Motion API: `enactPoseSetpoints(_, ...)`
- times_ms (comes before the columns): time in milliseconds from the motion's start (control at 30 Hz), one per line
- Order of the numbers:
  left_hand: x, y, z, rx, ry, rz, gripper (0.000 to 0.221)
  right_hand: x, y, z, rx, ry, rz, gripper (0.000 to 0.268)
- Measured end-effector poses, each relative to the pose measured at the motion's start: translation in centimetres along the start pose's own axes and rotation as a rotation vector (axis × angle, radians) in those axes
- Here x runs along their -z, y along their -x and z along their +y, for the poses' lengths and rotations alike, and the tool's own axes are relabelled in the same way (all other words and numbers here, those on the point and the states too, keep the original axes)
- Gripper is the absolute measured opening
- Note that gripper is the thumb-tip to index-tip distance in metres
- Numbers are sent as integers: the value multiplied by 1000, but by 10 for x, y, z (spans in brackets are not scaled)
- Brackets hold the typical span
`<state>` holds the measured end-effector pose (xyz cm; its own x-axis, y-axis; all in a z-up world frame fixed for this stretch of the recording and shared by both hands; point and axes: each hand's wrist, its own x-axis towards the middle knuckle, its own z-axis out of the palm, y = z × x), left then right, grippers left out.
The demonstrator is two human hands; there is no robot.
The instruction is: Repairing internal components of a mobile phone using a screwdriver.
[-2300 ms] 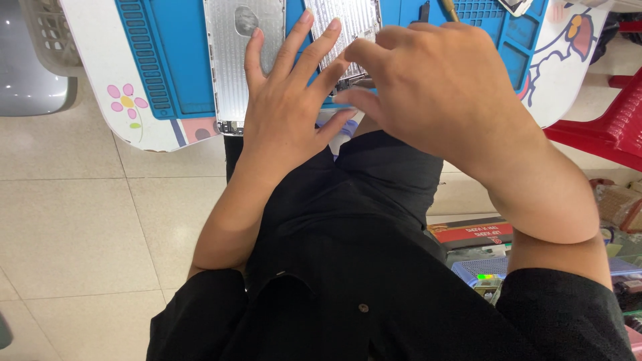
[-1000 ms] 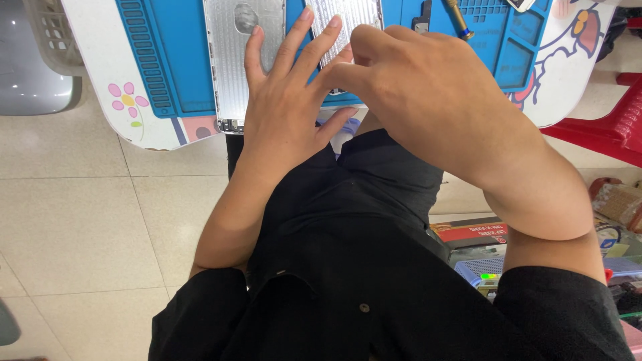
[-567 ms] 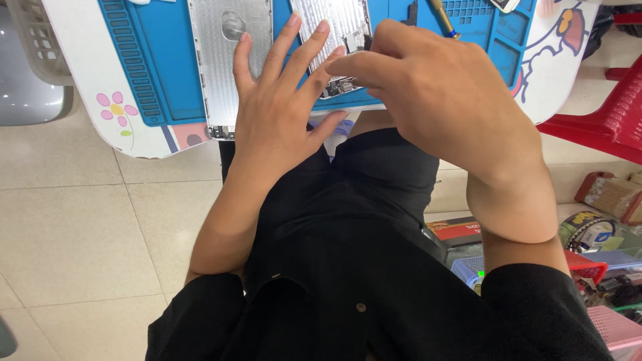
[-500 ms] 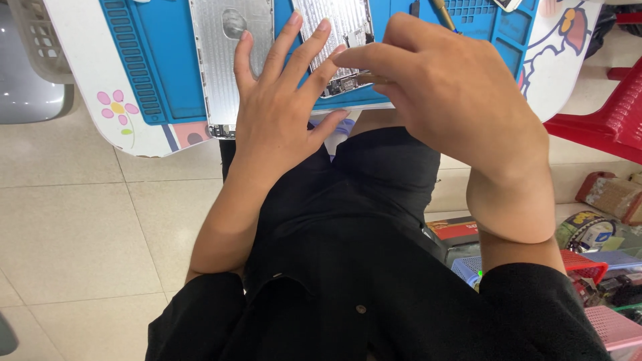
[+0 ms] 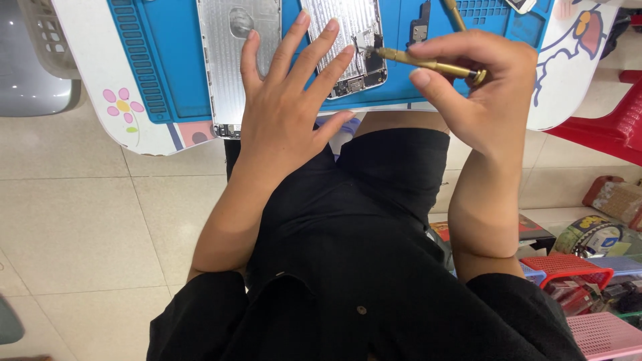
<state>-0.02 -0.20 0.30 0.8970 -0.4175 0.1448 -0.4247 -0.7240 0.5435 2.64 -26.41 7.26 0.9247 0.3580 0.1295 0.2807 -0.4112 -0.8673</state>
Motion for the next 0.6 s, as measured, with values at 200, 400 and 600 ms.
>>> enactPoseSetpoints(200, -5, 2, 0, -17, 18, 22, 43, -35, 32, 49, -109, -300, 351, 21)
enactPoseSetpoints(400, -1, 1, 3, -11, 51, 9, 37, -59, 31, 65, 27, -319, 336, 25)
enactPoseSetpoints(600, 1, -1, 3, 18, 82, -20, 38, -64, 31, 68, 77, -204, 309, 22)
